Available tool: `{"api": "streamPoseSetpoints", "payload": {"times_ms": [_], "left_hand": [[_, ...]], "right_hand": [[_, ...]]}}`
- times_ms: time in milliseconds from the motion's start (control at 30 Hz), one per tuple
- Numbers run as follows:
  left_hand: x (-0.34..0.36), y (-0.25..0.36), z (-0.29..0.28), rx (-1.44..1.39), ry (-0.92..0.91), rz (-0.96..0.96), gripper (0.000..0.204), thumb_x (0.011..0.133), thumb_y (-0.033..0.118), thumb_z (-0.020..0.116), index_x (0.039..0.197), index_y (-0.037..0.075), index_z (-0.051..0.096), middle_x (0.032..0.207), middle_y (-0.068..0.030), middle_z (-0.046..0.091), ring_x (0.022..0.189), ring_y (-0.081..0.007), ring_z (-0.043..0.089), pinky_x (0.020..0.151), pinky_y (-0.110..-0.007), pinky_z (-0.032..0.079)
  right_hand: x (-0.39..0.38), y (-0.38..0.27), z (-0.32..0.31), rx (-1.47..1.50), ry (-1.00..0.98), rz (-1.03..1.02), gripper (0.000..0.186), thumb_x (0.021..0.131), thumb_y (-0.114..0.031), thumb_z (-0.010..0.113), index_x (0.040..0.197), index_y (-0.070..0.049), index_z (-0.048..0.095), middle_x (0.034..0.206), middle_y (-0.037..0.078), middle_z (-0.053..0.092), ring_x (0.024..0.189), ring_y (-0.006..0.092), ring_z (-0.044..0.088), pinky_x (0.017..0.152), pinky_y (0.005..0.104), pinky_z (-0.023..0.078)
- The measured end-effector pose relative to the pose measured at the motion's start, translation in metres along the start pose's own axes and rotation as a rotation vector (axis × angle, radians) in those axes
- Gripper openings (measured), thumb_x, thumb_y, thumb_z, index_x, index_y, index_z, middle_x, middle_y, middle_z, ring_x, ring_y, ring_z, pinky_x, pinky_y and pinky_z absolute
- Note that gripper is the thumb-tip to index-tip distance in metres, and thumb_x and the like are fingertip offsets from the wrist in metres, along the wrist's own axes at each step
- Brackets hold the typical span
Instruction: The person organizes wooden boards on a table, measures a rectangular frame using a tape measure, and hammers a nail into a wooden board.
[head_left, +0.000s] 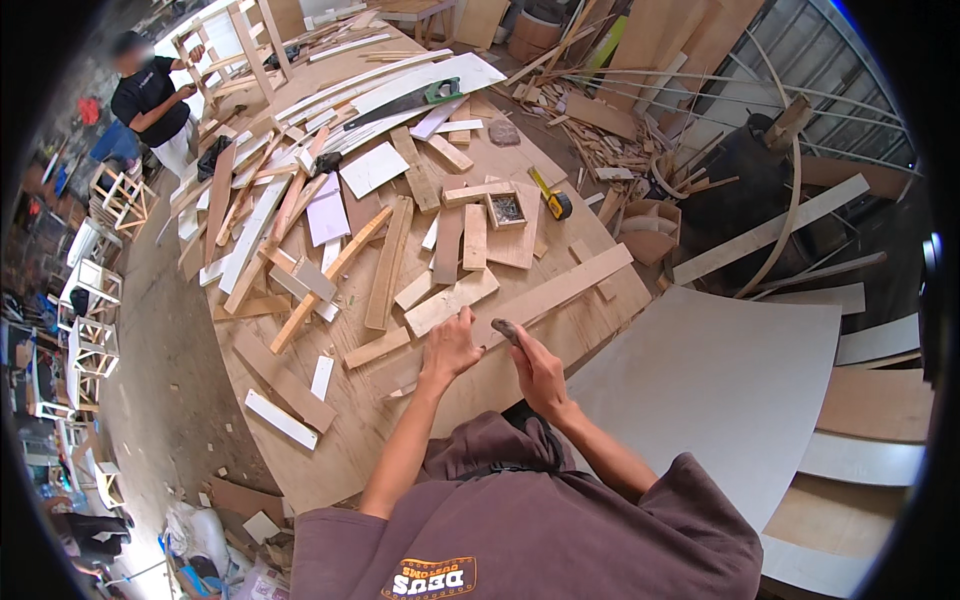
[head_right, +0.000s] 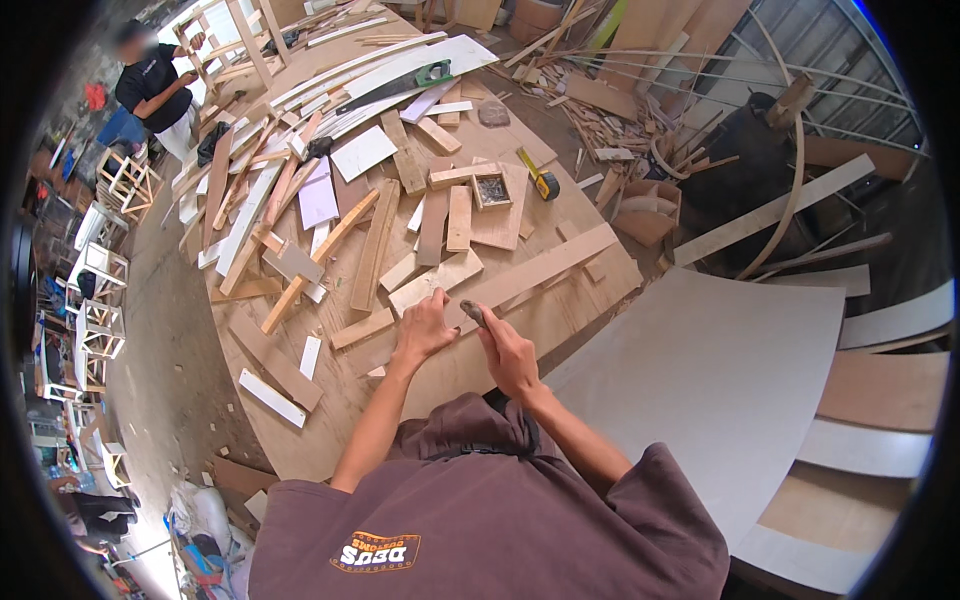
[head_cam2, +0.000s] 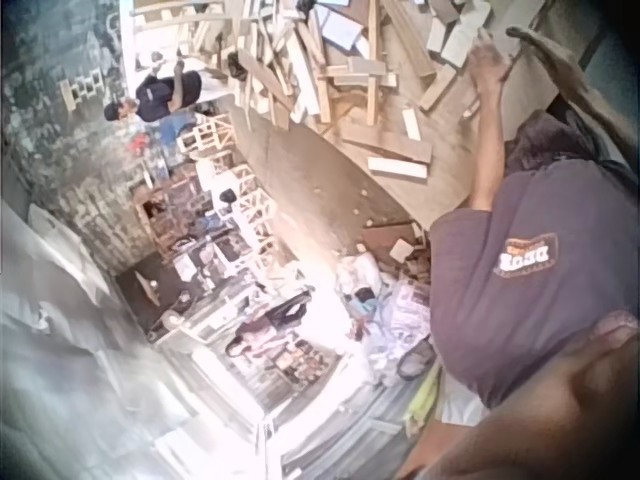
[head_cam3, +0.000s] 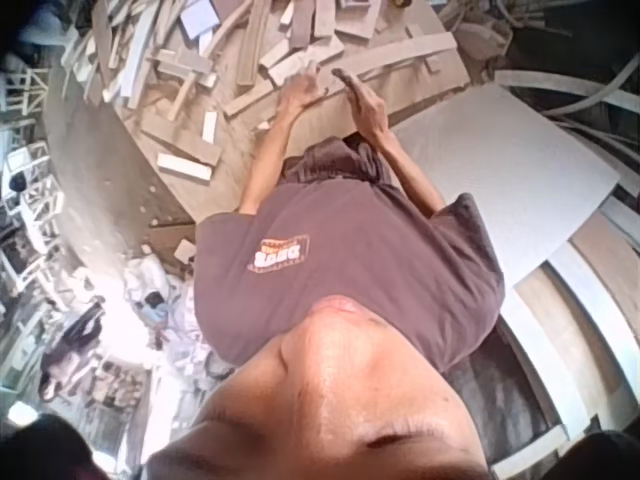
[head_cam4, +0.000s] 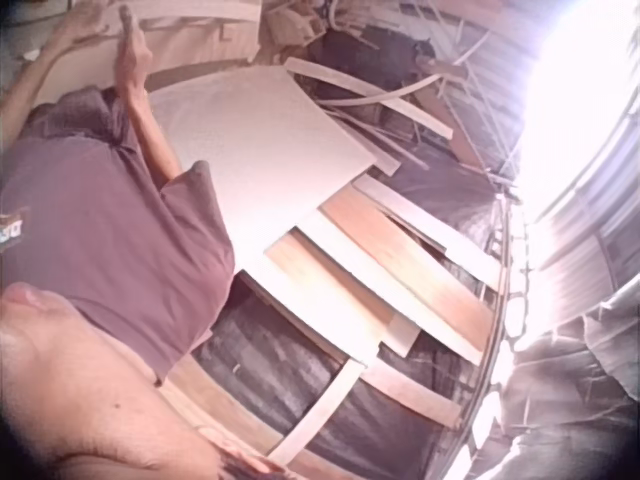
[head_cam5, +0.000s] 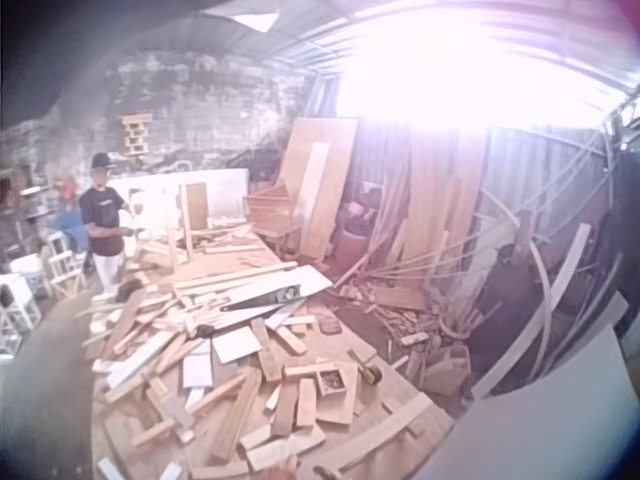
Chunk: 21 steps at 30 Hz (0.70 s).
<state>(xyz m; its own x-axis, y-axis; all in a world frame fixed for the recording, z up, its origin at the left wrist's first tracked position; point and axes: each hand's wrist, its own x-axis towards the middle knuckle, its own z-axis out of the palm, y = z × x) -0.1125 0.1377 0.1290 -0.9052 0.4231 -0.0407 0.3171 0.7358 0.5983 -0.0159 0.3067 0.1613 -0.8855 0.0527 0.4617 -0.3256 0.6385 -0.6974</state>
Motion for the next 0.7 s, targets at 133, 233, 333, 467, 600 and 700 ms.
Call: {"api": "streamPoseSetpoints", "payload": {"times_ms": [133,233,333,467,600,700], "left_hand": [[-0.001,-0.003,0.001,0.013,0.002,-0.014,0.052,0.072,0.022,0.082,0.112,0.005,0.054,0.098,-0.0218,0.07,0.094,-0.0398,0.07,0.084,-0.047,0.056],[0.002,-0.005,0.003,0.012,0.012,0.0,0.052,0.072,0.022,0.082,0.112,0.005,0.054,0.097,-0.0217,0.07,0.093,-0.04,0.069,0.083,-0.048,0.056],[-0.005,-0.005,0.006,0.009,0.021,-0.018,0.052,0.071,0.023,0.083,0.111,0.005,0.054,0.097,-0.0212,0.07,0.093,-0.0398,0.069,0.083,-0.047,0.056],[0.002,-0.002,0.008,0.008,0.04,0.001,0.053,0.069,0.024,0.083,0.109,0.005,0.054,0.095,-0.0201,0.07,0.092,-0.0392,0.069,0.081,-0.046,0.055],[0.0,-0.005,0.006,0.055,0.031,-0.023,0.054,0.068,0.024,0.083,0.109,0.005,0.054,0.093,-0.0198,0.07,0.09,-0.0396,0.069,0.08,-0.046,0.056],[0.001,-0.003,0.002,0.048,0.02,-0.01,0.054,0.069,0.024,0.084,0.109,0.005,0.053,0.093,-0.0198,0.07,0.091,-0.0395,0.069,0.082,-0.045,0.056]], "right_hand": [[-0.024,0.01,0.002,0.048,0.006,0.044,0.036,0.099,-0.012,0.061,0.134,-0.004,0.058,0.106,0.024,0.069,0.085,0.0414,0.069,0.069,0.0463,0.054],[-0.021,0.022,0.009,-0.097,-0.14,0.129,0.035,0.099,-0.009,0.059,0.133,-0.001,0.057,0.103,0.022,0.069,0.08,0.0404,0.068,0.069,0.0407,0.054],[-0.005,-0.016,-0.003,0.168,0.039,0.068,0.035,0.101,-0.016,0.058,0.134,-0.003,0.057,0.096,0.024,0.068,0.078,0.0409,0.067,0.07,0.0392,0.053],[-0.024,0.024,0.008,-0.023,-0.206,0.423,0.033,0.104,-0.016,0.054,0.134,-0.001,0.055,0.096,0.026,0.068,0.076,0.0381,0.066,0.066,0.0392,0.051],[-0.014,0.013,0.001,0.132,0.146,0.235,0.022,0.108,-0.018,0.05,0.116,0.001,0.055,0.067,0.008,0.046,0.057,0.0146,0.043,0.054,0.03,0.039],[-0.015,0.017,0.008,0.149,0.129,0.139,0.02,0.109,-0.02,0.048,0.114,-0.001,0.053,0.066,0.002,0.046,0.055,0.011,0.041,0.051,0.0284,0.036]]}}
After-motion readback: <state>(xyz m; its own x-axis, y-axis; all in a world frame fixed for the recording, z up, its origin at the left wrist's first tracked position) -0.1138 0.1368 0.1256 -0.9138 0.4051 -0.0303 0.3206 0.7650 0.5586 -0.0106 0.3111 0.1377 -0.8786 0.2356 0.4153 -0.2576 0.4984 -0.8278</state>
